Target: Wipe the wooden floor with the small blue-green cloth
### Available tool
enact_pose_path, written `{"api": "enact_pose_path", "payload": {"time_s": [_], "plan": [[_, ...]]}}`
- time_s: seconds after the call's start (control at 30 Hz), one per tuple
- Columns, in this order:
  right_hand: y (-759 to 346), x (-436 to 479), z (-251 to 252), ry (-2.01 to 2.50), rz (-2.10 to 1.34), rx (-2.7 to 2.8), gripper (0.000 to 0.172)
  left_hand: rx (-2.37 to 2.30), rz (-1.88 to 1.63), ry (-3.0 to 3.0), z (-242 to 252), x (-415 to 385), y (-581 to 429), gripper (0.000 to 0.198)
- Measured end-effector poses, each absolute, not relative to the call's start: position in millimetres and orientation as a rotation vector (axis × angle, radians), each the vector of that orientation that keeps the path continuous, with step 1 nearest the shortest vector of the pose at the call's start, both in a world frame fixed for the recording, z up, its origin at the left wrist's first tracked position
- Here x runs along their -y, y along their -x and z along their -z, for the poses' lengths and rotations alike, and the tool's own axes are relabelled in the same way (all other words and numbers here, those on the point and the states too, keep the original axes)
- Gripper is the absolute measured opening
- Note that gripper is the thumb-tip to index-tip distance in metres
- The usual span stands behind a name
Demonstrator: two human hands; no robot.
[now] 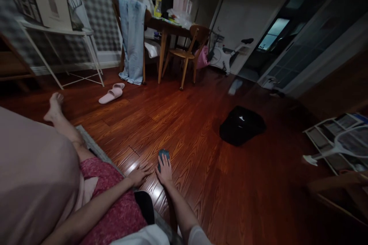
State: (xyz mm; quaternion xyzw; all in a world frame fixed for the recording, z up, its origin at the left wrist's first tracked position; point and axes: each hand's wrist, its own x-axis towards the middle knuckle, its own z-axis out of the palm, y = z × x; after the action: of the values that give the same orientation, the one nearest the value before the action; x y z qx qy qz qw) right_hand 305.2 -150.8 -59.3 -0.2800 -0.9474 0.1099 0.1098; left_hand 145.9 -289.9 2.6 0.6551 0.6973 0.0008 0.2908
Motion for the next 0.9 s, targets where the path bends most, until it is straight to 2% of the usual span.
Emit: {"api": "enact_pose_path", "payload": {"time_s": [0.23,0.33,0.57,0.73,0.9], "plan": [[-274.9,86.5,26.3,1.246,-0.396,2.783,0.061,-1.869,-0.005,-1.733,-9.0,286.3,-147.2,0.079],[-274.3,84.3,21.1,1.296,-0.38,2.787,0.06,-1.862,0.003,-1.741,-6.8,285.3,-146.2,0.078],[-334.8,154.2,55.2,1.127,-0.24,2.788,0.062,-1.818,-0.038,-1.716,6.3,282.2,-144.7,0.085],[-391.0,215.1,68.1,1.038,-0.266,2.81,0.062,-1.808,0.044,-1.713,-1.5,281.7,-147.1,0.085],[-392.3,208.6,60.5,1.031,-0.316,2.798,0.06,-1.808,0.069,-1.704,-8.8,281.8,-146.6,0.084]]}}
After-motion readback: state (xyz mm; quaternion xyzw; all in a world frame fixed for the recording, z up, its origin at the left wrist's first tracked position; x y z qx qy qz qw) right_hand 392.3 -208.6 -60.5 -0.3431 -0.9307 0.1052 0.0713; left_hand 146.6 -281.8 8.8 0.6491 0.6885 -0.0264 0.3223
